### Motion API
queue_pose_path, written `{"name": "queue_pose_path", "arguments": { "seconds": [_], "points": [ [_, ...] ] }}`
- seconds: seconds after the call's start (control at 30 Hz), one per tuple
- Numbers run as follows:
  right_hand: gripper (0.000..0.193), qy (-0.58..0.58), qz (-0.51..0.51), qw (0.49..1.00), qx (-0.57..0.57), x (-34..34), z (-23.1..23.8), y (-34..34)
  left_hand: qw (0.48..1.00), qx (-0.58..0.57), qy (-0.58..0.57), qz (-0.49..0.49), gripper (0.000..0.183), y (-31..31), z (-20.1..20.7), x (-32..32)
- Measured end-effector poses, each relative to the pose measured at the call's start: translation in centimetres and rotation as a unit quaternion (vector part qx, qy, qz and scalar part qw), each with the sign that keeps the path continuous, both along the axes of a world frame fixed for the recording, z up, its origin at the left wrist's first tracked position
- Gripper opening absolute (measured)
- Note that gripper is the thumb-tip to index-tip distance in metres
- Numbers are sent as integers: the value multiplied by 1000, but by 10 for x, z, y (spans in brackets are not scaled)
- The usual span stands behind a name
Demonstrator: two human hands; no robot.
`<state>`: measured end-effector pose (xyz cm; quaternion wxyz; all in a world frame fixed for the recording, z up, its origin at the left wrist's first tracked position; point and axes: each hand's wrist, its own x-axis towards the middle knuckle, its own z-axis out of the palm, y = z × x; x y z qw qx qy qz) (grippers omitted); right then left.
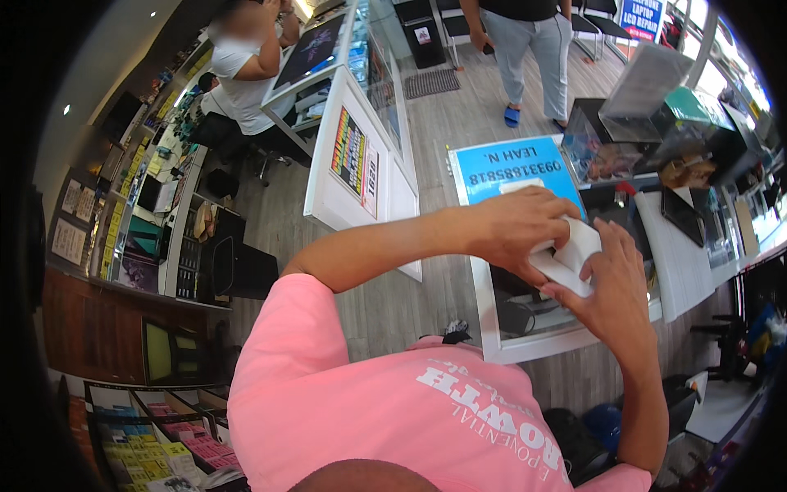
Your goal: The person picks up small white boxes from a shelf, opens them to reveal bubble-wrapped items, and places them back on the shelf. The person repeats this process with multiple boxes.
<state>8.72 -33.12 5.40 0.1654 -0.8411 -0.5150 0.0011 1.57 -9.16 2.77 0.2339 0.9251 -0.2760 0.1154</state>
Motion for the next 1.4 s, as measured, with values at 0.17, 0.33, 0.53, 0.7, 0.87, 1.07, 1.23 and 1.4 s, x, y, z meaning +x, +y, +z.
{"name": "queue_pose_path", "arguments": {
  "seconds": [0.17,0.33,0.53,0.7,0.87,1.07,1.23,1.4],
  "points": [
    [58,51,-31,997,-47,-3,11,8,1000,6,1,19,51,-1,-8,0],
    [67,71,-40,992,-94,-3,24,17,1000,15,8,20,50,0,-5,1],
    [62,61,-45,995,-59,-3,13,15,1000,-5,-11,11,49,-1,-6,-1],
    [57,7,-6,999,46,15,-12,3,996,-43,-71,-22,52,3,-20,13],
    [55,32,-15,991,126,24,-19,-2,999,5,-29,12,58,3,-2,4],
    [54,123,-104,972,173,45,-10,-28,998,66,13,21,73,-2,11,1],
    [50,206,-144,947,199,54,-23,-56,996,78,-29,20,96,-13,14,3],
    [61,233,-104,941,222,39,-43,-68,996,81,-30,29,99,-28,13,14]
  ]
}}
